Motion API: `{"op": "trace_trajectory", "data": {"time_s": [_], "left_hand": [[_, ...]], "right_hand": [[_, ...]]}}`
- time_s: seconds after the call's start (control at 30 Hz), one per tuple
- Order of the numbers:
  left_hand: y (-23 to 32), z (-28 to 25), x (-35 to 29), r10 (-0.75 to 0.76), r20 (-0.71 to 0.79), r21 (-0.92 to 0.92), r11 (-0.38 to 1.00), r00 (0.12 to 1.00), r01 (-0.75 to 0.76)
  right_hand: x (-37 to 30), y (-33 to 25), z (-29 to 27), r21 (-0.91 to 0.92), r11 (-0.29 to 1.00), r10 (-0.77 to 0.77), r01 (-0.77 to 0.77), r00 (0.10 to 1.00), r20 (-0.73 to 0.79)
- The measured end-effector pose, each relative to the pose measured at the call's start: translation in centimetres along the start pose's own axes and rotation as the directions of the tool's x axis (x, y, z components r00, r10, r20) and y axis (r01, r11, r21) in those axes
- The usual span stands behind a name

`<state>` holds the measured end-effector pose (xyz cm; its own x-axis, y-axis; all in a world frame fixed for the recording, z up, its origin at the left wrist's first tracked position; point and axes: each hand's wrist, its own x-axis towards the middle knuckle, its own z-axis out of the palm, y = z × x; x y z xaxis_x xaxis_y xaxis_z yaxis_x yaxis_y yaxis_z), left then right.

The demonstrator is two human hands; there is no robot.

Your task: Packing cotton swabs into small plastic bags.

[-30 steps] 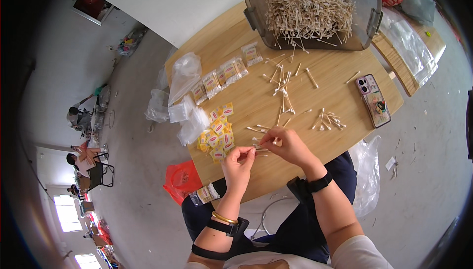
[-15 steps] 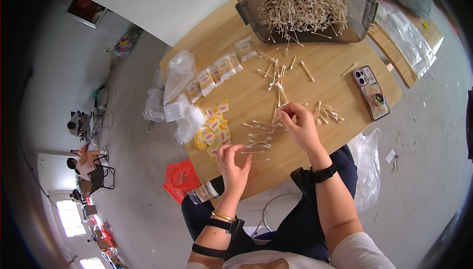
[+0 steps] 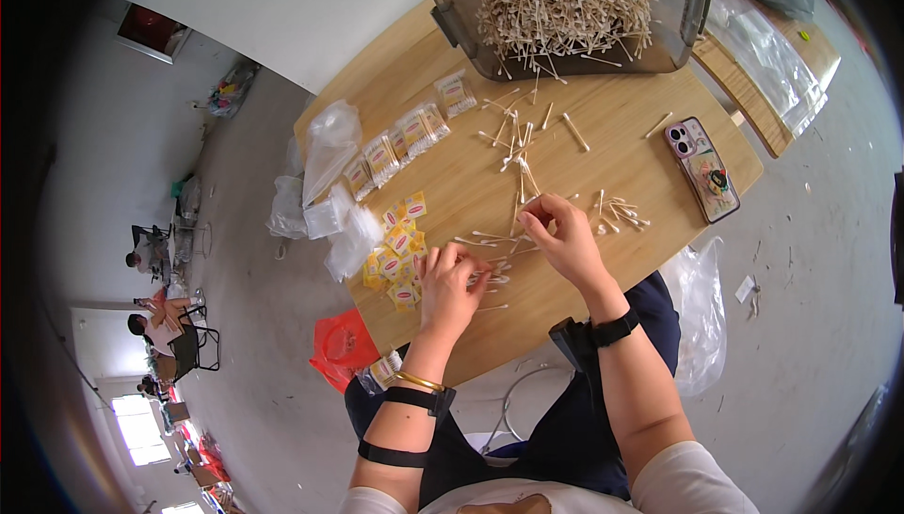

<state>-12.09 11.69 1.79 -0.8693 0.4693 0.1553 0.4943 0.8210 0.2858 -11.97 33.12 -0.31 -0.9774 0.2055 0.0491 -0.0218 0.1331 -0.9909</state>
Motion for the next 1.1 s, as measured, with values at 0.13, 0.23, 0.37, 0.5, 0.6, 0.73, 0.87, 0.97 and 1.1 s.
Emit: {"op": "trace_trajectory", "data": {"time_s": [0.13,0.23,0.37,0.5,0.6,0.73,0.87,0.97,1.1], "left_hand": [[-0.6,-0.2,0.2,-0.034,-0.097,-0.066,0.997,0.995,0.028],[-0.6,-0.7,0.4,-0.114,-0.126,-0.176,0.98,0.985,0.091],[-0.2,-1.5,0.5,-0.174,-0.118,-0.271,0.953,0.978,0.137],[1.4,-2.2,1.1,-0.124,-0.13,-0.274,0.958,0.984,0.085],[1.9,-2.2,1.3,-0.121,-0.125,-0.326,0.942,0.985,0.075],[1.9,-1.8,1.3,-0.156,-0.112,-0.4,0.911,0.981,0.099],[2.7,-1.7,1.7,-0.214,-0.075,-0.51,0.847,0.974,0.147],[2.6,-1.5,1.5,-0.217,-0.046,-0.582,0.799,0.975,0.15],[2.5,-1.5,1.5,-0.263,-0.085,-0.531,0.828,0.961,0.179]], "right_hand": [[0.0,-0.5,0.1,-0.011,1.0,-0.002,0.002,1.0,-0.003],[0.0,-0.4,0.1,-0.062,0.99,-0.119,0.128,0.985,0.121],[-0.4,-0.2,1.1,-0.043,0.971,-0.221,0.234,0.955,0.2],[-0.5,-0.2,1.1,-0.018,0.975,-0.207,0.222,0.932,0.298],[-0.4,-0.5,0.7,0.0,0.978,-0.195,0.207,0.923,0.332],[-0.2,-1.1,0.1,0.195,0.977,-0.147,0.09,0.944,0.297],[-0.2,-0.7,-0.3,0.211,0.976,-0.115,0.049,0.942,0.316],[-0.1,-0.9,-0.9,0.166,0.986,-0.06,-0.004,0.923,0.379],[0.5,-1.0,-4.2,-0.074,0.991,-0.108,0.115,0.989,0.102]]}}
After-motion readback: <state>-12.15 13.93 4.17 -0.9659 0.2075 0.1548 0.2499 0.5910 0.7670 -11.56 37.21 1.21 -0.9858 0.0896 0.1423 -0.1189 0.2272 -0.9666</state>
